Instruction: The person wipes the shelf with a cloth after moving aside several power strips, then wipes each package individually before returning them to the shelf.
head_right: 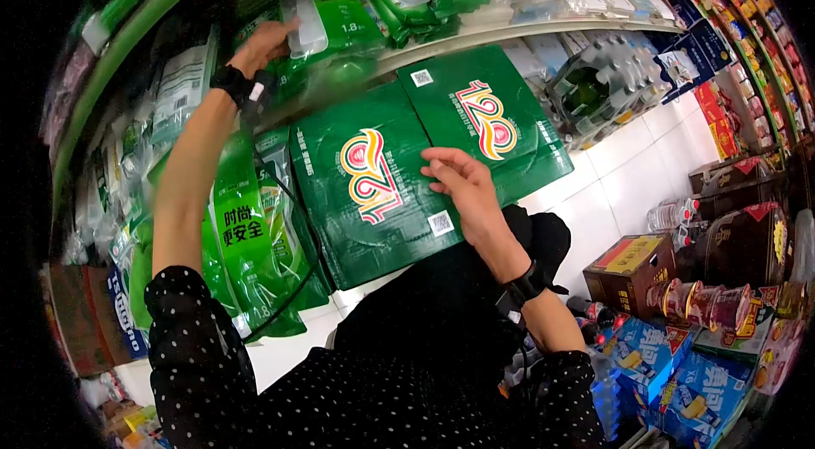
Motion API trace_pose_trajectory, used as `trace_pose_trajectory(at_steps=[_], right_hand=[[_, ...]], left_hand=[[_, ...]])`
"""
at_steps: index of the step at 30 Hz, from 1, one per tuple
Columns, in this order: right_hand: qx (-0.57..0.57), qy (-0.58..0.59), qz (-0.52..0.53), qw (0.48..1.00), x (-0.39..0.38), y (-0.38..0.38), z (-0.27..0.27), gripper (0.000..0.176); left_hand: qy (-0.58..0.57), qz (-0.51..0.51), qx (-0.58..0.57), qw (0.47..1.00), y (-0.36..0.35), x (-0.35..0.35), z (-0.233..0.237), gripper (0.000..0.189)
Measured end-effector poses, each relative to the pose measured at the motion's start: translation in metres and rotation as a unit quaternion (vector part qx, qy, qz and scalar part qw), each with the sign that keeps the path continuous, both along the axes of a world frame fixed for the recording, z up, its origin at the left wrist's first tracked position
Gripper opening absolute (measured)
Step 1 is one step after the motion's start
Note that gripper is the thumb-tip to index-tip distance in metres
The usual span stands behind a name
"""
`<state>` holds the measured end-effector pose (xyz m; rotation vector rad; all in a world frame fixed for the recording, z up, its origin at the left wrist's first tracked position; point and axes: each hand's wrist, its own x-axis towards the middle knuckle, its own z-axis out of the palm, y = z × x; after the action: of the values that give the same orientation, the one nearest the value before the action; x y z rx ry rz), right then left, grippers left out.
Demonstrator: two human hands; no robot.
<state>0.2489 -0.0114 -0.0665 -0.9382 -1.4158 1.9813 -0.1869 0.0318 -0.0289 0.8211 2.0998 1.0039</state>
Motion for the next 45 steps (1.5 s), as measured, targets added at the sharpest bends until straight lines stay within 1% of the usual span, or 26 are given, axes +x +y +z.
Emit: trace_pose_trajectory(at_steps=[2,4,5,6,8,9,10,12,15,18,20,21,24,25,28,30,32,33,36,37,38,39,40,43,45], right_hand=[[-0.007,-0.004,0.009,1.0,0.002,-0.002,-0.001,0.022],[-0.024,0.0,0.02,0.999,0.002,-0.006,0.002,0.022],[-0.031,0.002,0.044,0.999,0.0,-0.008,0.001,0.023],[-0.041,0.001,0.068,0.997,-0.003,-0.013,0.003,0.024],[-0.059,0.001,0.117,0.991,-0.013,-0.027,0.011,0.025],[-0.06,0.005,0.153,0.986,-0.019,-0.036,0.012,0.027],[-0.063,0.016,0.179,0.982,-0.026,-0.045,0.01,0.027],[-0.068,0.038,0.229,0.97,-0.04,-0.064,0.007,0.028],[-0.084,0.057,0.292,0.951,-0.062,-0.09,0.01,0.033],[-0.108,0.067,0.338,0.932,-0.081,-0.112,0.015,0.041],[-0.117,0.074,0.35,0.927,-0.09,-0.128,0.011,0.044],[-0.111,0.066,0.351,0.927,-0.094,-0.132,0.009,0.05],[-0.098,0.062,0.32,0.94,-0.098,-0.141,0.015,0.053],[-0.1,0.055,0.293,0.949,-0.101,-0.144,0.012,0.056],[-0.125,0.049,0.26,0.956,-0.114,-0.154,0.014,0.055],[-0.118,0.071,0.262,0.955,-0.124,-0.163,0.012,0.044],[-0.128,0.062,0.269,0.953,-0.133,-0.167,0.013,0.039],[-0.118,0.066,0.279,0.951,-0.14,-0.168,0.011,0.036],[-0.113,0.043,0.321,0.939,-0.148,-0.165,0.017,0.031],[-0.111,0.05,0.296,0.947,-0.152,-0.174,0.012,0.032],[-0.075,0.015,0.312,0.947,-0.149,-0.174,0.019,0.036],[0.053,0.01,0.292,0.955,-0.149,-0.178,0.01,0.04],[0.18,0.004,0.267,0.947,-0.152,-0.184,0.0,0.043],[0.223,0.031,0.22,0.949,-0.151,-0.194,0.006,0.053],[0.1,0.065,0.235,0.965,-0.153,-0.2,0.013,0.058]], left_hand=[[0.049,-0.062,-0.032,0.996,-0.004,-0.023,0.003,0.057],[0.039,0.011,0.06,0.997,-0.013,-0.03,-0.005,0.062],[-0.026,0.029,0.111,0.993,-0.031,-0.001,0.016,0.064],[-0.048,0.014,0.163,0.985,-0.047,0.005,0.015,0.059],[-0.108,-0.067,0.091,0.988,-0.074,0.008,0.03,0.052],[-0.087,-0.058,0.069,0.992,-0.095,0.031,0.043,0.046],[-0.091,-0.08,0.063,0.991,-0.109,0.024,0.036,0.045],[-0.001,-0.094,-0.02,0.995,-0.149,0.044,0.047,0.043],[0.081,-0.165,-0.012,0.983,-0.216,0.037,0.022,0.043],[0.248,-0.169,-0.052,0.952,-0.276,0.05,0.017,0.046],[0.356,-0.15,-0.029,0.922,-0.307,0.053,0.012,0.046],[0.407,-0.14,-0.018,0.902,-0.318,0.056,0.007,0.046],[0.41,-0.064,0.05,0.908,-0.334,0.073,-0.012,0.045],[0.392,-0.038,0.064,0.917,-0.335,0.082,-0.014,0.045],[0.359,-0.032,0.039,0.932,-0.333,0.083,-0.01,0.048],[0.371,-0.018,0.057,0.927,-0.334,0.084,-0.01,0.048],[0.399,-0.008,0.083,0.913,-0.333,0.081,-0.016,0.049],[0.394,0.002,0.097,0.914,-0.333,0.081,-0.017,0.048],[0.366,0.016,0.113,0.923,-0.332,0.082,-0.014,0.046],[0.369,0.019,0.117,0.922,-0.331,0.084,-0.012,0.045],[0.363,0.022,0.123,0.923,-0.33,0.084,-0.013,0.044],[0.356,0.025,0.129,0.925,-0.33,0.084,-0.014,0.044],[0.349,0.028,0.134,0.927,-0.33,0.084,-0.014,0.044],[0.34,0.033,0.12,0.932,-0.33,0.087,-0.009,0.043],[0.316,0.038,0.124,0.94,-0.329,0.088,-0.009,0.042]])
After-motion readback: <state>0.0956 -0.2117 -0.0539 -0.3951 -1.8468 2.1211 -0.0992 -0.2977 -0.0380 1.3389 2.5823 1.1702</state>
